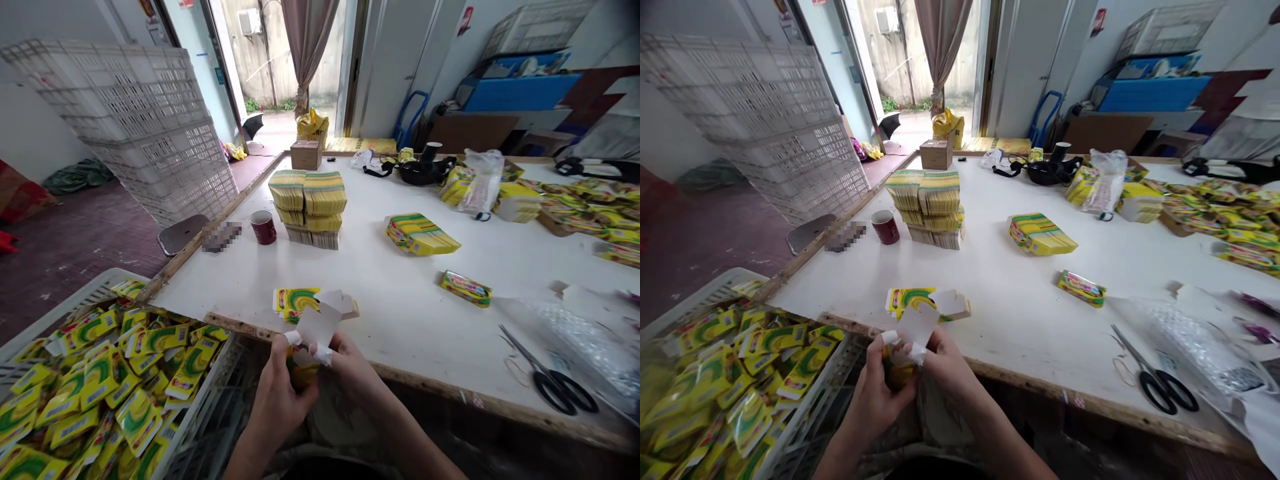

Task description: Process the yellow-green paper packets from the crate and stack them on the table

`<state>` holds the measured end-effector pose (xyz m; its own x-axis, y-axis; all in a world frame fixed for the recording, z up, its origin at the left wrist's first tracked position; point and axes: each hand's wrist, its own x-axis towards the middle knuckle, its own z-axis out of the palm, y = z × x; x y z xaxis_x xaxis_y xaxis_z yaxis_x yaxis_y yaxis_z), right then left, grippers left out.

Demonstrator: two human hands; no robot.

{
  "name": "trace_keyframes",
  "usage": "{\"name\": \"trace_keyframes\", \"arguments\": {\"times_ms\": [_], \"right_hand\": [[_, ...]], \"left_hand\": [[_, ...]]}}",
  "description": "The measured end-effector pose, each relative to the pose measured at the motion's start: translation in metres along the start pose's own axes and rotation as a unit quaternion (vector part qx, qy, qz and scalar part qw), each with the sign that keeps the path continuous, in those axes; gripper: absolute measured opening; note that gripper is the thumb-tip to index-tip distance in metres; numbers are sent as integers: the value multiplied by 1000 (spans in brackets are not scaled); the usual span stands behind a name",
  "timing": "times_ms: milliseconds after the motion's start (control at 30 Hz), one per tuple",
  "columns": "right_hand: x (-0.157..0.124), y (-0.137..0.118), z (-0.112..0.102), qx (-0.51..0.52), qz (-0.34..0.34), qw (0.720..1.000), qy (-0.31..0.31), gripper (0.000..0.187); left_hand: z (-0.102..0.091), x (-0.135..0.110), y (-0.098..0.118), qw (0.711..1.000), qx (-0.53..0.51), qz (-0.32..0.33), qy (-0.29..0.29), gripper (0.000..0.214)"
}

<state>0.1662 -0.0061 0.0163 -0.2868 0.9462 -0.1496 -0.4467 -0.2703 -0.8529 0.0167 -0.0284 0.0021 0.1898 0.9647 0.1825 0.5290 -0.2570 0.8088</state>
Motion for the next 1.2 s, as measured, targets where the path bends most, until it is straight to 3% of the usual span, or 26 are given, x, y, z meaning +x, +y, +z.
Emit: {"name": "trace_keyframes", "arguments": {"times_ms": [133, 267, 367, 433, 567, 733, 900, 1000, 1133, 1200], "right_hand": [[1, -3, 1, -107, 39, 993, -43, 38], [-9, -4, 6, -239, -72, 965, -81, 39], [-17, -4, 11, -336, -124, 929, -92, 46], [-17, -3, 11, -387, -152, 906, -80, 50], [-9, 5, -5, -426, -229, 875, -6, 54], [-3, 6, -25, -516, -204, 826, -98, 53], [2, -20, -31, -514, -178, 823, -165, 28], [3, -26, -30, -497, -182, 830, -175, 24], [-4, -5, -21, -481, -188, 851, -93, 57], [-7, 6, -18, -477, -167, 857, -104, 78]], "left_hand": [[0, -4, 11, 999, 34, -26, -32, 55], [-6, -1, 12, 997, 15, -53, -54, 57], [-3, 3, 5, 996, 6, 1, -83, 61], [1, 5, 0, 996, 38, 27, -71, 60], [1, 4, -6, 996, 84, -21, 6, 65], [-22, 4, -9, 996, 83, -24, -37, 53], [-42, 13, -2, 991, 87, -28, -97, 54], [-43, 18, 4, 991, 91, -28, -96, 51], [-35, 17, 5, 992, 117, -6, -37, 53], [-33, 14, 1, 994, 103, -15, -29, 55]]}}
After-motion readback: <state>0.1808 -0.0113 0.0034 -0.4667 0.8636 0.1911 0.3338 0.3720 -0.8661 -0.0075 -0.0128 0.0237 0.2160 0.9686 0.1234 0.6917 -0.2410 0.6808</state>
